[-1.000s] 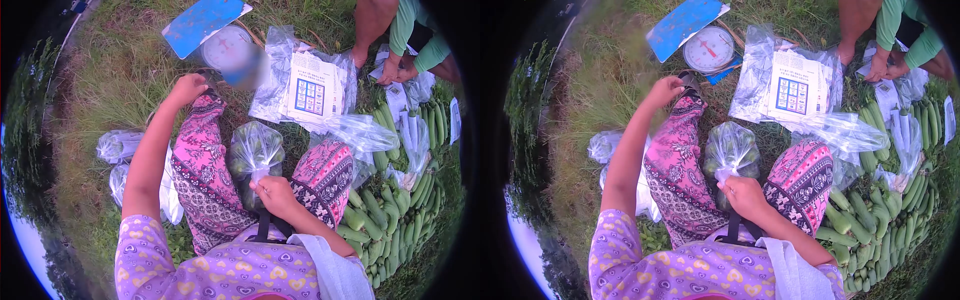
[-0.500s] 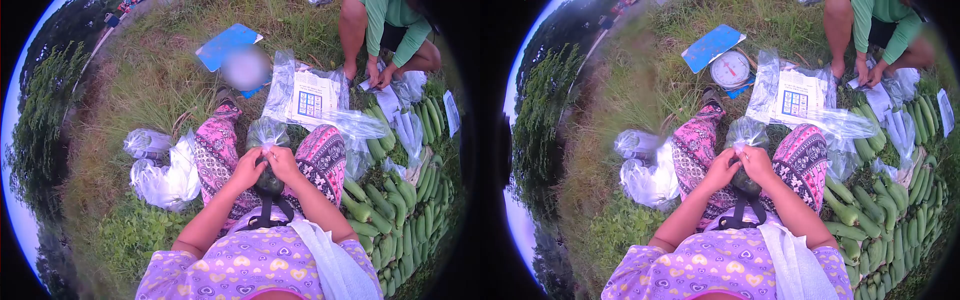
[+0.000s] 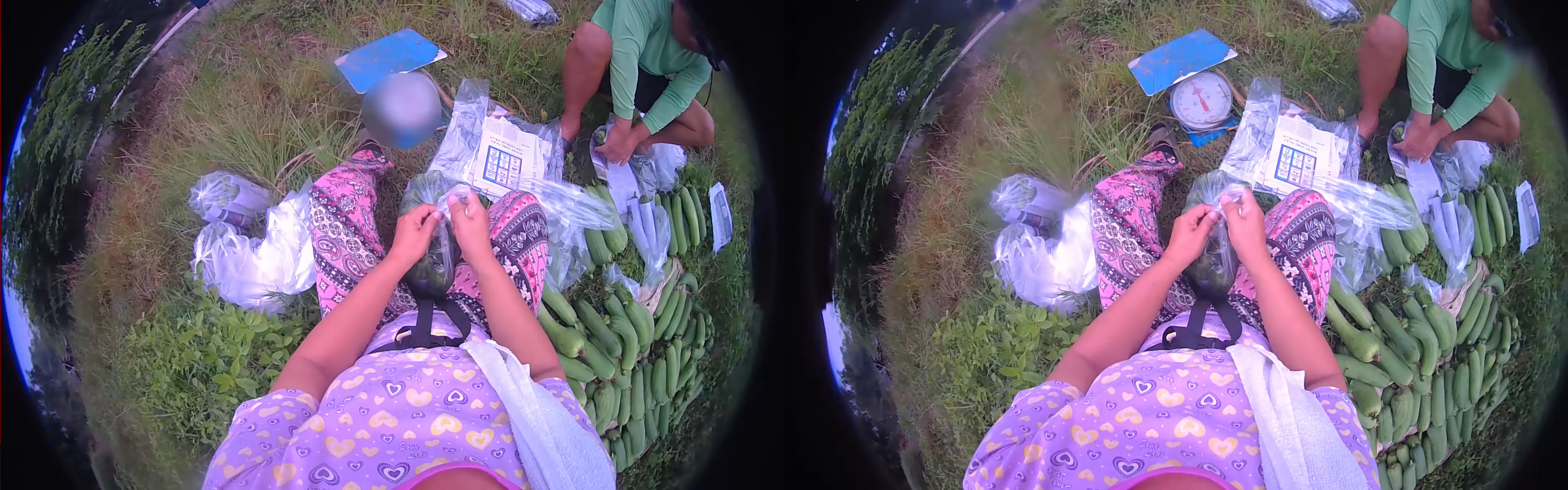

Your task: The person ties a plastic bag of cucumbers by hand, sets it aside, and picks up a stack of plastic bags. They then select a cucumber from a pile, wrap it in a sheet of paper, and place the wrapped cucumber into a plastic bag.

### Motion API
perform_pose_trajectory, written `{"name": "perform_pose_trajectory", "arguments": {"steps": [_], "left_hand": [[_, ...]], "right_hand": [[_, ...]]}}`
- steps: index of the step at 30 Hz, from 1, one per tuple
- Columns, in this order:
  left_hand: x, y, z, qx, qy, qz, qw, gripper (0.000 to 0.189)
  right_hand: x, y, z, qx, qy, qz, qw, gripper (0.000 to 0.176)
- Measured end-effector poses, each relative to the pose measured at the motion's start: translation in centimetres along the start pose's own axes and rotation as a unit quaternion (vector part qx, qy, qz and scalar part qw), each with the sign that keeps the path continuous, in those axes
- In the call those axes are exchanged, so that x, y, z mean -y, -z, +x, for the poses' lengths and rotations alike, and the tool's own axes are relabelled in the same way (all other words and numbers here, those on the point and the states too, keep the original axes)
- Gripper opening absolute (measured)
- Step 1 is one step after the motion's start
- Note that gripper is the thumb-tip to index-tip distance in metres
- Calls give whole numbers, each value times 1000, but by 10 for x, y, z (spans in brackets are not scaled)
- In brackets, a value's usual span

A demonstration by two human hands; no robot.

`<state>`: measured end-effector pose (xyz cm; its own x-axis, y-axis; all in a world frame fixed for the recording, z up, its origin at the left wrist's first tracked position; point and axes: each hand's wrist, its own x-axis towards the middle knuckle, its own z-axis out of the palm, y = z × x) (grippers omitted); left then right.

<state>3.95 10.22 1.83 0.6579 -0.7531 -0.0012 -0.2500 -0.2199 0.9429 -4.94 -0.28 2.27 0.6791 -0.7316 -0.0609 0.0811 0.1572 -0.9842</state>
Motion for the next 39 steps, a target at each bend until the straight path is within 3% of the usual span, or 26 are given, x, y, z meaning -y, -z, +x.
{"name": "perform_pose_trajectory", "arguments": {"steps": [1, 4, 8, 13, 14, 15, 19, 20, 22, 23, 25, 28, 33, 36, 39], "left_hand": [[2, -1, 1, 8, 56, -45, 997, 16], [6, -7, 5, -58, -3, 8, 998, 20], [-4, -12, 3, -93, -64, 158, 981, 15], [-16, -8, -2, -15, -59, 226, 972, 13], [-18, -6, -4, -23, -65, 209, 975, 15], [-12, -8, -4, -9, -62, 201, 978, 30], [-17, -3, -3, -70, 17, 100, 992, 17], [-13, -4, -1, -88, 20, 74, 993, 22], [-12, -2, 2, -111, 42, 57, 991, 28], [-10, -1, 1, -126, 40, 47, 990, 30], [-6, -1, 4, -149, 32, 26, 988, 33], [-6, 3, 4, -130, 42, 40, 990, 37], [-9, 4, 0, -127, 8, 7, 992, 39], [-8, 7, -1, -115, 8, 45, 992, 39], [3, 9, -1, -71, -21, 40, 996, 33]], "right_hand": [[10, -4, 0, -22, -42, 83, 995, 22], [10, -2, -7, -4, -55, 211, 976, 21], [2, -17, -8, 34, 76, 26, 996, 17], [30, -33, 13, 53, 44, -75, 995, 21], [28, -34, 18, 54, 36, -89, 994, 21], [28, -35, 22, 71, 23, -98, 992, 22], [38, -42, 23, 134, 3, -109, 985, 18], [39, -44, 27, 117, 107, -156, 975, 19], [60, -45, 25, 120, 157, -161, 967, 26], [60, -39, 27, 154, 239, -265, 921, 27], [59, -23, 33, 205, 387, -459, 773, 29], [54, -12, 23, 249, 187, -491, 814, 26], [54, -5, 22, 224, 148, -477, 837, 21], [57, -2, 16, 248, 42, -556, 792, 19], [55, 12, 5, 268, 12, -470, 841, 24]]}}
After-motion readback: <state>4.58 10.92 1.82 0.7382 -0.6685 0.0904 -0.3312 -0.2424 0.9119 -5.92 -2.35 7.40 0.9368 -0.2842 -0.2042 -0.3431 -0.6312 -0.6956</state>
